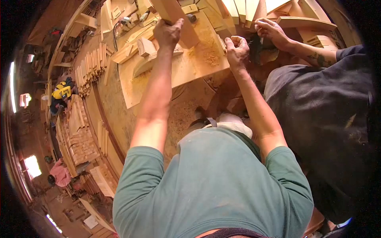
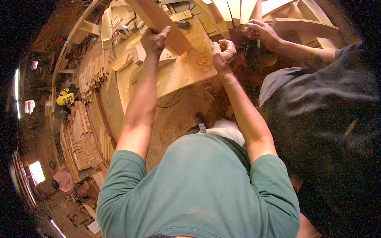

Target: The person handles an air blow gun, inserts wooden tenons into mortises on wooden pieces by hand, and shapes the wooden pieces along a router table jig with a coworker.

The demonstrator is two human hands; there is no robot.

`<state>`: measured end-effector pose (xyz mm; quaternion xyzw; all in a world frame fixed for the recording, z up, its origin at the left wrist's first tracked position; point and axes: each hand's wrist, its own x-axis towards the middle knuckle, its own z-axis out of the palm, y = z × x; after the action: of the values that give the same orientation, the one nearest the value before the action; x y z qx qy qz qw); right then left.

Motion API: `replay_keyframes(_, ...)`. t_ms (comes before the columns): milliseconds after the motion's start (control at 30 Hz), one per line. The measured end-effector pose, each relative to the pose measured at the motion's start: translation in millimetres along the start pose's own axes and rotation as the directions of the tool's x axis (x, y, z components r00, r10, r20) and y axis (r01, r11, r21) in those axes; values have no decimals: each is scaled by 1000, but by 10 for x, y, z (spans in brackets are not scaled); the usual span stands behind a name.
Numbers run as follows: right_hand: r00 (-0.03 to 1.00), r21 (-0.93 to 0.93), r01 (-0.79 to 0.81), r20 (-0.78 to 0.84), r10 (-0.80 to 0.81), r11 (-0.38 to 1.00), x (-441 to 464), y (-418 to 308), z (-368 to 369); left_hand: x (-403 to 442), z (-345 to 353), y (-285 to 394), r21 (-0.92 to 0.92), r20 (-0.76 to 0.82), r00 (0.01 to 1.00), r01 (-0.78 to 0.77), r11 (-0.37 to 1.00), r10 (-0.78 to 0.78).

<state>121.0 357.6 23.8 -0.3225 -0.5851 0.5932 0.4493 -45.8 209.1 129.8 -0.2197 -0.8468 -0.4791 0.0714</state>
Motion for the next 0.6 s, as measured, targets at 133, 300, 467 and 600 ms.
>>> replay_keyframes(133,979,-145,-52,188,80,988,-68,-115,-118,120,-385,-60,-203,-181,983,-51,978,14)
replay_keyframes(300,838,-186,-11,534,110,983,-293,-902,8,284,-1348,-201,-785,-36,829,322,529,-558)
replay_keyframes(467,610,306,32,748,-261,952,-540,-1321,718,144,-2261,-776,-744,160,832,456,489,-532)
replay_keyframes(600,519,468,-172,791,-324,867,-914,-1737,1123,-203,-2728,-820,-777,108,793,443,447,-599)
